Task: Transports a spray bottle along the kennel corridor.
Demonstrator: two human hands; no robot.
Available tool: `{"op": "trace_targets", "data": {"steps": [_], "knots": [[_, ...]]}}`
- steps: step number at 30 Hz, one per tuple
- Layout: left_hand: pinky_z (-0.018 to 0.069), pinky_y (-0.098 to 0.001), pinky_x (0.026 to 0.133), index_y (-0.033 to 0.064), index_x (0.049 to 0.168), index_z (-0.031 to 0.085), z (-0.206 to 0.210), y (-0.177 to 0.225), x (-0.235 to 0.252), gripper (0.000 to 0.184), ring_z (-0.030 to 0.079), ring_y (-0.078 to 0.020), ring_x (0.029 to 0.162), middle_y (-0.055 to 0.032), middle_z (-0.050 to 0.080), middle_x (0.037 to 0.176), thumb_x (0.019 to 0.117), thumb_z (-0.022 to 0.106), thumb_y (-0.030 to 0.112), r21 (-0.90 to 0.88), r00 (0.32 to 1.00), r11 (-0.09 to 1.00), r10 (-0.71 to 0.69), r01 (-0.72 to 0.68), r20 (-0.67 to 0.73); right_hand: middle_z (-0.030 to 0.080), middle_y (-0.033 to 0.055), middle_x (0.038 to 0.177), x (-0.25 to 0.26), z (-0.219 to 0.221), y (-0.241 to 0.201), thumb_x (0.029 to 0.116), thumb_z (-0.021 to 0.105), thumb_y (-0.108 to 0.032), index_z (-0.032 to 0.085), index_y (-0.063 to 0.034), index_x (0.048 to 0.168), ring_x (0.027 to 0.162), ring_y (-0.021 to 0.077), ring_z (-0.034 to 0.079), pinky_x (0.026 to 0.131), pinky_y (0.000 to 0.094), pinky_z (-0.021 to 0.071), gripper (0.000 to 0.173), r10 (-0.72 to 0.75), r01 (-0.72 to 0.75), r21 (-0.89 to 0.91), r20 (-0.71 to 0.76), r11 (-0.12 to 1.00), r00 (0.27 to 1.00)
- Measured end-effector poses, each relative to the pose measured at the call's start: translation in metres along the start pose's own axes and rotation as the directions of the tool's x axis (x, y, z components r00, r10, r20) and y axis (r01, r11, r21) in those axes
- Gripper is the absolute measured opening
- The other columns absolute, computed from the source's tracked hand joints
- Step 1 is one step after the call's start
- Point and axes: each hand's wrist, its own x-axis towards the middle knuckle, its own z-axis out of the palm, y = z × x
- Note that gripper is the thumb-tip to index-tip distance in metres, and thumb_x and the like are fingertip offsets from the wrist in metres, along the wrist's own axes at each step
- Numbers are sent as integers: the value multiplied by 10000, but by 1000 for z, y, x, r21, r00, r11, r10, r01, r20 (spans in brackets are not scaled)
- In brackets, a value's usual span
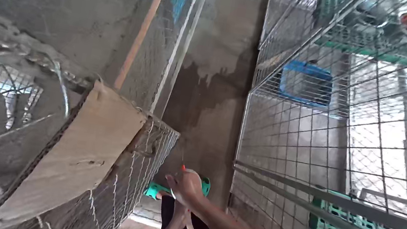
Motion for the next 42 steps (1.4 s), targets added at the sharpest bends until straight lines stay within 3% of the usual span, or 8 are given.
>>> {"op": "trace_targets", "data": {"steps": [1, 5, 11, 17, 27, 32, 38, 42], "knots": [[533, -483, 912, -237, 1198, 542, 9, -49, 29, 332, 608, -426, 1056, -406, 591, 1158, 1023, 482, 39, -73, 941, 941, 324, -331, -94, 702, 235, 1205, 11, 10, 10, 1089, 404, -477, 726, -1, 1134, 1193, 395, 646, 1022, 594, 467, 576, 8, -8, 11, -33, 1000, 999], [520, -456, 899, -114, 1140, 621, 17, -21, 39, 251, 618, -259, 986, -219, 650, 1057, 1036, 517, 89, -244, 999, 970, -8, -4, -49, 689, 223, 1262, 70, 51, 56, 1084, 360, -520, 720, -43, 1190, 1229, 406, 633, 1013, 643, 485, 607, 119, -117, -97, 18, 988, 993], [476, -427, 988, -134, 1295, 524, 8, -2, 20, 308, 566, -250, 1122, -252, 588, 1251, 1035, 479, 25, -321, 999, 946, -42, 38, -5, 705, 233, 1180, -5, -4, -10, 1100, 368, -462, 725, 18, 1094, 1172, 406, 656, 983, 611, 496, 599, -28, 26, -121, -21, 992, 999], [530, -314, 686, -57, 963, 626, 17, -11, 35, 149, 587, -118, 688, -64, 608, 753, 995, 548, 66, -259, 1000, 966, 22, -23, -6, 685, 244, 1251, 51, 30, 39, 1096, 353, -484, 717, -1, 1164, 1227, 420, 632, 1004, 636, 492, 608, 116, -106, -192, 43, 976, 992], [531, -341, 671, -55, 968, 625, 22, -19, 34, 147, 593, -147, 689, -84, 614, 766, 998, 563, 75, -260, 999, 965, -39, 31, -27, 684, 246, 1254, 61, 47, 59, 1096, 330, -504, 709, -13, 1188, 1229, 426, 630, 1010, 647, 487, 627, 77, -70, -189, 31, 979, 997], [482, -445, 983, -186, 1215, 551, 9, -36, 35, 273, 588, -313, 1074, -303, 610, 1180, 1021, 528, 5, -159, 999, 987, 21, -17, 26, 708, 245, 1177, -10, -6, -5, 1098, 386, -452, 731, 27, 1077, 1165, 411, 658, 991, 604, 483, 590, -111, 110, -111, -4, 988, 994], [524, -342, 704, -67, 1019, 618, 24, -4, 35, 184, 586, -150, 727, -97, 608, 810, 1028, 502, 76, -263, 999, 965, -16, 1, -52, 683, 227, 1270, 62, 36, 58, 1102, 303, -490, 714, -19, 1176, 1237, 408, 628, 1013, 636, 484, 630, 50, -42, -194, 35, 980, 998], [475, -428, 1019, -73, 1405, 478, 14, 11, 30, 385, 569, -234, 1177, -221, 577, 1324, 1085, 436, 138, -339, 1000, 940, 28, -28, -6, 705, 238, 1170, 8, -2, 8, 1102, 338, -476, 716, 16, 1087, 1162, 412, 657, 964, 622, 498, 620, -48, 51, -172, 22, 984, 999]]}}
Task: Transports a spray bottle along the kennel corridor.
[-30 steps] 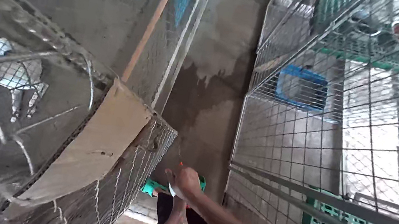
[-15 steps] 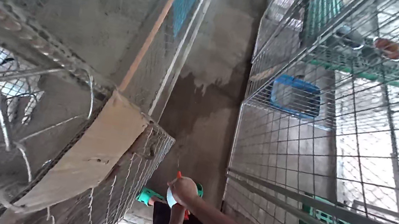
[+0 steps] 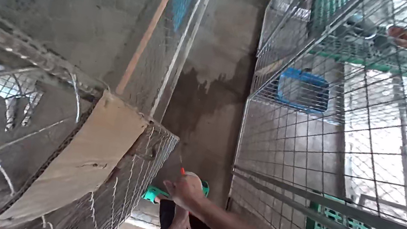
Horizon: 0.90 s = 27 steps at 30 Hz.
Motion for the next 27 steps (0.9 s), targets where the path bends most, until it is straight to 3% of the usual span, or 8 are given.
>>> {"op": "trace_targets", "data": {"steps": [3, 8, 10, 12, 15, 19, 23, 27], "knots": [[502, -474, 941, -134, 1255, 560, -8, -23, 7, 301, 598, -287, 1068, -270, 617, 1192, 1043, 512, 74, 32, 1000, 999, 2, -1, -22, 711, 226, 1152, -2, 15, 11, 1102, 353, -442, 723, 16, 1089, 1137, 395, 670, 974, 601, 504, 589, -26, 38, 111, -112, 993, 993], [530, -337, 767, -79, 1053, 617, 3, -10, 1, 150, 601, -149, 799, -113, 624, 886, 998, 528, 29, 94, 1000, 995, -16, 17, -17, 682, 240, 1259, 47, 41, 43, 1101, 312, -494, 709, -8, 1178, 1237, 415, 628, 1011, 642, 483, 632, 122, -123, 28, 31, 992, 992], [502, -361, 852, -130, 1162, 575, 0, 7, -7, 195, 580, -197, 884, -185, 619, 996, 1022, 518, -8, 103, 991, 986, -133, 130, 22, 696, 251, 1192, 15, 9, 11, 1104, 325, -483, 713, 25, 1106, 1189, 416, 647, 984, 621, 498, 639, 56, -56, 32, 6, 998, 998], [536, -324, 801, -187, 1121, 555, -19, -29, 1, 236, 608, -182, 878, -216, 632, 988, 992, 526, 9, 107, 980, 987, 104, -123, 170, 713, 239, 1088, -13, -8, -4, 1106, 341, -447, 717, 37, 1008, 1096, 402, 680, 936, 593, 513, 621, -50, 58, 69, -109, 996, 993], [518, -385, 830, -120, 1126, 605, -9, -19, -1, 221, 594, -198, 885, -181, 635, 982, 1022, 524, 58, 95, 998, 994, -59, 58, 4, 707, 222, 1182, 15, 29, 21, 1108, 326, -447, 726, 6, 1103, 1154, 391, 667, 982, 598, 507, 604, -6, 17, 96, -122, 995, 992], [528, -351, 730, -75, 1054, 609, -3, -27, -2, 188, 588, -156, 757, -108, 611, 851, 1033, 489, 69, 52, 998, 997, -57, 59, -40, 680, 250, 1251, 45, 52, 37, 1115, 275, -457, 698, 6, 1175, 1220, 426, 632, 979, 649, 493, 630, 76, -74, -39, 43, 996, 996], [519, -380, 924, -135, 1175, 597, -25, -53, 2, 238, 617, -201, 980, -190, 660, 1079, 1006, 535, 20, 108, 997, 992, -70, 67, 25, 712, 241, 1175, -12, 11, -3, 1107, 355, -407, 730, 33, 1072, 1140, 407, 673, 969, 601, 497, 579, -96, 107, 84, -117, 991, 988], [523, -310, 705, -56, 1030, 608, -11, -29, -6, 170, 580, -121, 716, -70, 603, 807, 1038, 494, 71, 93, 995, 991, -102, 101, 2, 680, 231, 1254, 36, 59, 43, 1115, 309, -438, 688, 4, 1200, 1201, 403, 646, 1001, 608, 497, 588, 34, -31, 57, -56, 998, 998]]}}
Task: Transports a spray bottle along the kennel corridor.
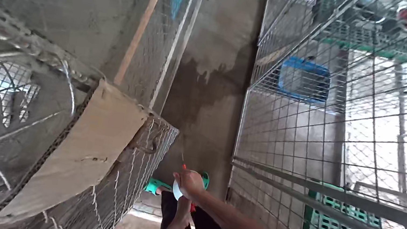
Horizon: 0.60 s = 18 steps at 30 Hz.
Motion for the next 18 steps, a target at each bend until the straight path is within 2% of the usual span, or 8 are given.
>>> {"op": "trace_targets", "data": {"steps": [3, 5, 7, 9, 12, 15, 16, 18], "knots": [[523, -312, 643, -41, 1001, 603, 3, 0, -2, 185, 571, -126, 659, -63, 585, 762, 1051, 479, 87, -45, 999, 999, -31, 31, -19, 672, 258, 1259, 9, 5, 3, 1115, 297, -462, 685, 17, 1200, 1227, 431, 627, 996, 644, 486, 623, 51, -42, -78, 107, 996, 993], [527, -372, 731, -87, 1110, 601, 0, 3, -7, 206, 588, -178, 773, -141, 620, 896, 1051, 481, 70, -71, 998, 996, -48, 44, -48, 697, 252, 1177, -16, -17, -21, 1111, 307, -465, 706, 26, 1101, 1169, 424, 653, 966, 631, 500, 633, -37, 42, -55, 76, 998, 996], [513, -379, 813, -103, 1181, 575, -1, 9, -17, 221, 578, -191, 892, -179, 615, 1024, 1042, 480, 41, -58, 996, 997, -59, 55, -60, 714, 241, 1109, -46, -35, -36, 1109, 357, -425, 723, 35, 1029, 1092, 414, 683, 929, 609, 519, 593, -144, 145, 25, -44, 989, 989], [506, -426, 874, -123, 1175, 582, -3, 11, -19, 224, 587, -238, 963, -220, 622, 1070, 1042, 479, 24, -45, 996, 997, -58, 54, -72, 711, 226, 1170, -42, -22, -30, 1110, 379, -386, 732, 31, 1081, 1105, 397, 687, 954, 585, 524, 547, -149, 161, 84, -130, 983, 980], [523, -437, 871, -112, 1156, 609, 1, -2, -6, 270, 613, -240, 946, -206, 644, 1041, 1063, 452, 87, -41, 1000, 999, 9, -10, -23, 680, 233, 1262, 0, 8, 1, 1117, 315, -430, 689, -2, 1226, 1209, 403, 644, 1016, 605, 493, 579, -15, 15, 21, -10, 1000, 1000], [533, -337, 699, -46, 1012, 615, -3, -10, 1, 190, 594, -145, 721, -83, 614, 808, 1041, 479, 83, -87, 1000, 996, -5, 7, 25, 677, 255, 1254, 5, 2, -4, 1110, 305, -487, 683, 15, 1211, 1232, 422, 628, 1010, 628, 486, 636, 81, -79, -22, 102, 997, 991], [524, -301, 637, -26, 956, 606, -4, -10, 1, 158, 580, -115, 644, -48, 598, 727, 1022, 492, 60, -89, 999, 996, -20, 22, 25, 687, 256, 1221, -8, -12, -17, 1110, 305, -491, 692, 21, 1179, 1215, 421, 635, 1004, 622, 491, 646, 60, -59, -15, 98, 998, 993], [502, -267, 596, -33, 939, 587, -8, -5, -7, 119, 543, -92, 589, -27, 560, 679, 1007, 503, 17, -51, 998, 997, -59, 61, 24, 713, 249, 1098, -43, -37, -37, 1114, 325, -457, 711, 33, 1067, 1117, 417, 675, 950, 607, 511, 626, -70, 70, 27, -6, 997, 998]]}}
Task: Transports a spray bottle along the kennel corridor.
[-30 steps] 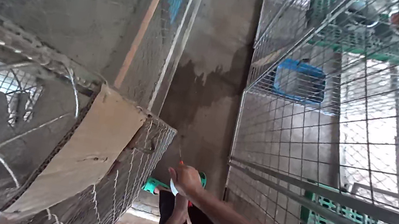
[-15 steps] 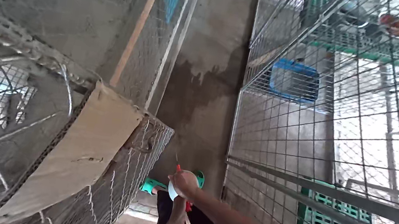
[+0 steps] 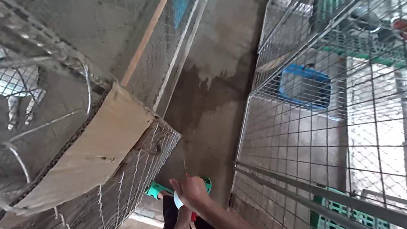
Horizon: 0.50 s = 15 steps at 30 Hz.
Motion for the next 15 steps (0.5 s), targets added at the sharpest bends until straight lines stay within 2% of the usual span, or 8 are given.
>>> {"op": "trace_targets", "data": {"steps": [1, 3, 6, 9, 12, 14, 15], "knots": [[498, -267, 609, -36, 939, 587, -2, 1, -6, 112, 534, -92, 598, -28, 552, 685, 1006, 511, 14, 32, 1000, 999, -24, 24, -8, 716, 244, 1086, -9, 1, -1, 1114, 349, -431, 718, 35, 1056, 1094, 413, 684, 943, 599, 517, 597, -36, 39, 42, -52, 998, 998], [508, -313, 671, -52, 966, 604, -1, 3, -5, 136, 548, -129, 654, -63, 575, 733, 1020, 526, 46, 61, 999, 997, -39, 40, -15, 706, 232, 1150, 1, 16, 13, 1114, 357, -414, 716, 20, 1119, 1122, 401, 673, 972, 588, 511, 564, 0, 8, 101, -80, 995, 997], [526, -345, 669, -59, 995, 614, 5, -13, 0, 194, 578, -157, 685, -92, 598, 771, 1048, 496, 87, 30, 999, 1000, -6, 7, -37, 674, 237, 1272, 36, 54, 47, 1115, 295, -467, 675, -10, 1250, 1229, 413, 632, 1019, 612, 490, 610, 148, -148, -15, 52, 989, 988], [532, -374, 703, -69, 1066, 607, 8, -11, -1, 221, 590, -176, 740, -117, 611, 843, 1062, 469, 104, -67, 999, 998, 1, -5, -51, 677, 268, 1249, 37, 42, 28, 1111, 298, -485, 684, 26, 1200, 1224, 438, 630, 997, 639, 491, 647, 160, -151, -83, 107, 985, 981], [504, -328, 655, -60, 1008, 587, 6, -3, -12, 129, 545, -141, 673, -77, 565, 772, 1029, 497, 31, -39, 996, 998, -48, 45, -79, 694, 257, 1176, 2, 8, -6, 1113, 298, -476, 697, 37, 1120, 1178, 421, 651, 979, 610, 502, 650, 60, -57, -39, 73, 998, 996], [500, -349, 673, -61, 995, 596, 5, 0, -12, 121, 541, -159, 691, -94, 567, 786, 1019, 518, 29, 13, 996, 998, -54, 55, -77, 699, 245, 1165, 2, 17, 6, 1115, 313, -463, 700, 28, 1128, 1161, 409, 659, 982, 598, 504, 625, 58, -59, 33, 12, 998, 998], [510, -375, 714, -73, 1030, 607, 7, -1, -9, 156, 563, -181, 746, -123, 593, 840, 1033, 512, 51, 22, 998, 999, -33, 34, -62, 697, 241, 1185, 11, 28, 20, 1115, 308, -463, 700, 21, 1149, 1176, 406, 655, 995, 600, 500, 623, 89, -89, 43, 1, 995, 996]]}}
